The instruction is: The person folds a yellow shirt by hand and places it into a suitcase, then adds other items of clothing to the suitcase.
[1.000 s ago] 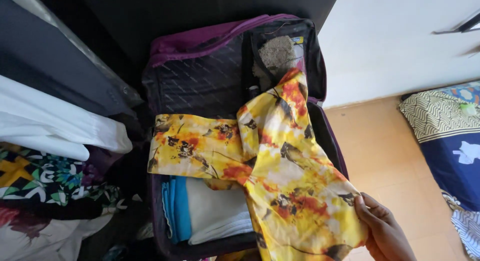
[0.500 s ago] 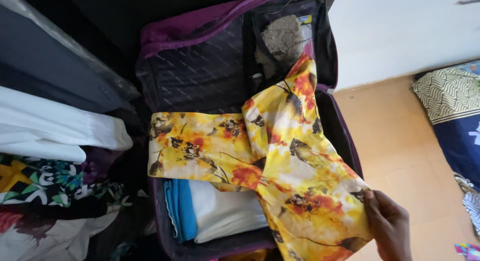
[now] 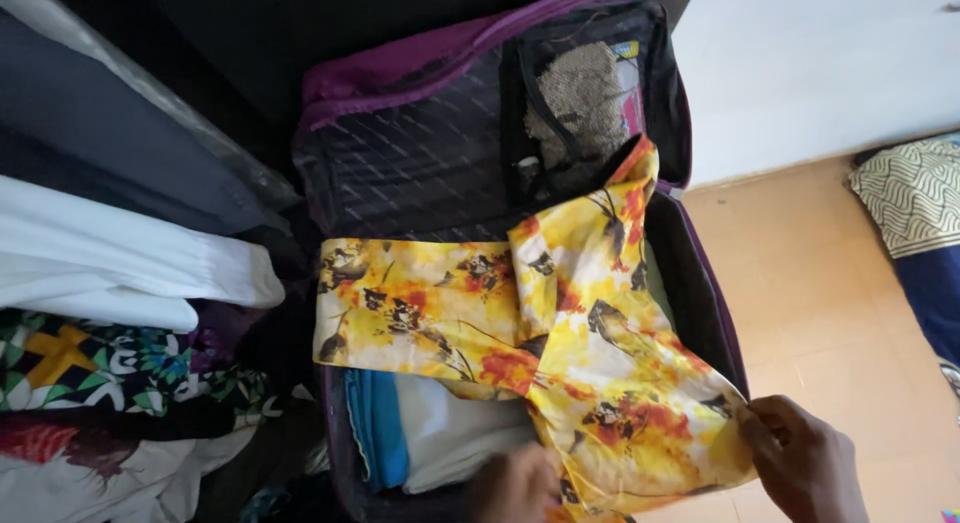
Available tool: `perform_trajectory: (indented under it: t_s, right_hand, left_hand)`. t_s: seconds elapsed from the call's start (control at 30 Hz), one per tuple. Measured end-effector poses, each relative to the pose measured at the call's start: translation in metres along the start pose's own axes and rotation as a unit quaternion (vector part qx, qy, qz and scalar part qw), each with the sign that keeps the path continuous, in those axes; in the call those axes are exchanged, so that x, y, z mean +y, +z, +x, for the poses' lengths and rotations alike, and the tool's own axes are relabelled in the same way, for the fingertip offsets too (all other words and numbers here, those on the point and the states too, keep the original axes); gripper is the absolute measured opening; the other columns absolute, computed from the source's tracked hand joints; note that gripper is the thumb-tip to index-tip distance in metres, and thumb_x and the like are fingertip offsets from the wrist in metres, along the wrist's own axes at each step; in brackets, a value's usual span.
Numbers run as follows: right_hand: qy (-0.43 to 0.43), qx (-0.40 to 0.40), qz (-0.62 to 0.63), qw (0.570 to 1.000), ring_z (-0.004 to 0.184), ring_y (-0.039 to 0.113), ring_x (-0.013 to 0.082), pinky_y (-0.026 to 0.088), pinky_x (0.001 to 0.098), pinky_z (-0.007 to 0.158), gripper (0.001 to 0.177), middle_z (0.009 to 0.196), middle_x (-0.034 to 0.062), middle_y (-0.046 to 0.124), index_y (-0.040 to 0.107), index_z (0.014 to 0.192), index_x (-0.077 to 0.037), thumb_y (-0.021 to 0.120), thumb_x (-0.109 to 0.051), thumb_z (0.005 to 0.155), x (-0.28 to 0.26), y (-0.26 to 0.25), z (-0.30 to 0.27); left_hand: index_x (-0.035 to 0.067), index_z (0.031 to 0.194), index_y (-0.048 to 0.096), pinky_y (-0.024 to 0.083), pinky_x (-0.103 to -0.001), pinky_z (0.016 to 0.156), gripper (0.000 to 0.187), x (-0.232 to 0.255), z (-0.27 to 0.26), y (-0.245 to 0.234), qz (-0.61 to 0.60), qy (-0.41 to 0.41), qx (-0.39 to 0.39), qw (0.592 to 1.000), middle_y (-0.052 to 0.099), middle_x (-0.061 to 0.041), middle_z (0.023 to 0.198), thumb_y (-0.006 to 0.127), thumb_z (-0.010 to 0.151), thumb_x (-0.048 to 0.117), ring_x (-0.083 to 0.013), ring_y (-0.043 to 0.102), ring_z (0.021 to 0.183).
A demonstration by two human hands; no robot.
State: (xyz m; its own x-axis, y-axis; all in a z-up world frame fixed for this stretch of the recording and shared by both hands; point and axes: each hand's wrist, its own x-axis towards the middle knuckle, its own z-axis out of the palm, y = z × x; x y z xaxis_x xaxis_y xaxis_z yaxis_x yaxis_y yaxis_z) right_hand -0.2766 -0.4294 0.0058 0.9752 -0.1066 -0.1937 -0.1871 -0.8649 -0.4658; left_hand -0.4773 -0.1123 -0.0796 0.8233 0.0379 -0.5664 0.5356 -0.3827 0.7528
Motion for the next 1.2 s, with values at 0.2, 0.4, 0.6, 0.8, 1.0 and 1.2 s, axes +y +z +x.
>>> perform_trajectory:
  t_s: [0.2, 0.4, 0.6, 0.8, 1.0, 1.2]
  right_hand:
    - [0.042, -0.127, -0.197, 0.971, 0.096, 0.075, 0.0351, 0.059, 0.0437, 0.088, 0.02, 0.099, 0.0136, 0.079, 0.077, 0.108, -0.018, 0.07, -0.027, 0.091, -0.032, -0.012, 0.021]
    - [-0.035, -0.116, 0.017, 0.992, 0.081, 0.069, 0.0298, 0.058, 0.0426, 0.076, 0.029, 0.086, 0.0179, 0.075, 0.072, 0.106, -0.009, 0.071, -0.034, 0.09, -0.14, -0.007, 0.062]
    - [-0.087, -0.182, 0.262, 0.944, 0.083, 0.067, 0.014, 0.055, 0.0334, 0.072, 0.049, 0.096, 0.0042, 0.071, 0.053, 0.125, -0.005, 0.073, -0.029, 0.088, -0.118, 0.084, 0.155]
    - [0.019, -0.336, 0.497, 0.8, 0.063, 0.056, 0.0083, 0.041, 0.0253, 0.055, 0.027, 0.086, 0.0022, 0.066, 0.065, 0.113, -0.002, 0.071, -0.024, 0.098, -0.11, 0.077, 0.185]
    - [-0.022, -0.262, 0.509, 0.819, 0.06, 0.058, 0.0123, 0.045, 0.0268, 0.056, 0.017, 0.088, 0.0077, 0.074, 0.07, 0.102, -0.001, 0.066, -0.013, 0.091, -0.126, 0.017, 0.188]
    - [-0.084, -0.198, 0.59, 0.779, 0.07, 0.067, 0.0159, 0.054, 0.0296, 0.067, 0.011, 0.089, 0.0067, 0.071, 0.069, 0.1, 0.0, 0.064, -0.008, 0.093, -0.09, -0.008, 0.237]
  left_hand:
    - [0.011, 0.105, 0.066, 0.055, -0.036, 0.059, 0.017, 0.016, 0.075, -0.035, -0.308, -0.002, 0.116, 0.944, 0.069, -0.005, 0.081, 0.062, 0.099, 0.026, -0.017, 0.065, 0.062]
    - [0.009, 0.103, 0.07, 0.05, -0.031, 0.075, 0.021, 0.049, 0.072, -0.069, -0.666, -0.063, 0.152, 0.728, 0.064, 0.0, 0.091, 0.074, 0.093, 0.028, -0.0137, 0.057, 0.079]
    - [0.012, 0.093, 0.061, 0.056, -0.04, 0.083, 0.03, 0.067, 0.066, -0.084, -0.829, -0.077, 0.075, 0.549, 0.057, -0.001, 0.083, 0.086, 0.091, 0.03, -0.0198, 0.059, 0.08]
    - [0.01, 0.107, 0.067, 0.053, -0.043, 0.079, 0.044, 0.117, 0.051, -0.105, -0.851, -0.055, 0.024, 0.521, 0.071, -0.007, 0.094, 0.077, 0.083, 0.046, -0.0254, 0.065, 0.086]
    - [0.01, 0.115, 0.07, 0.054, -0.046, 0.079, 0.052, 0.095, 0.069, -0.095, -0.812, -0.047, 0.027, 0.581, 0.076, -0.01, 0.103, 0.069, 0.078, 0.048, -0.0268, 0.07, 0.094]
    - [-0.001, 0.116, 0.072, 0.053, -0.039, 0.087, 0.035, 0.068, 0.101, -0.036, -0.653, 0.08, 0.23, 0.717, 0.073, -0.01, 0.11, 0.075, 0.094, 0.026, -0.0212, 0.067, 0.103]
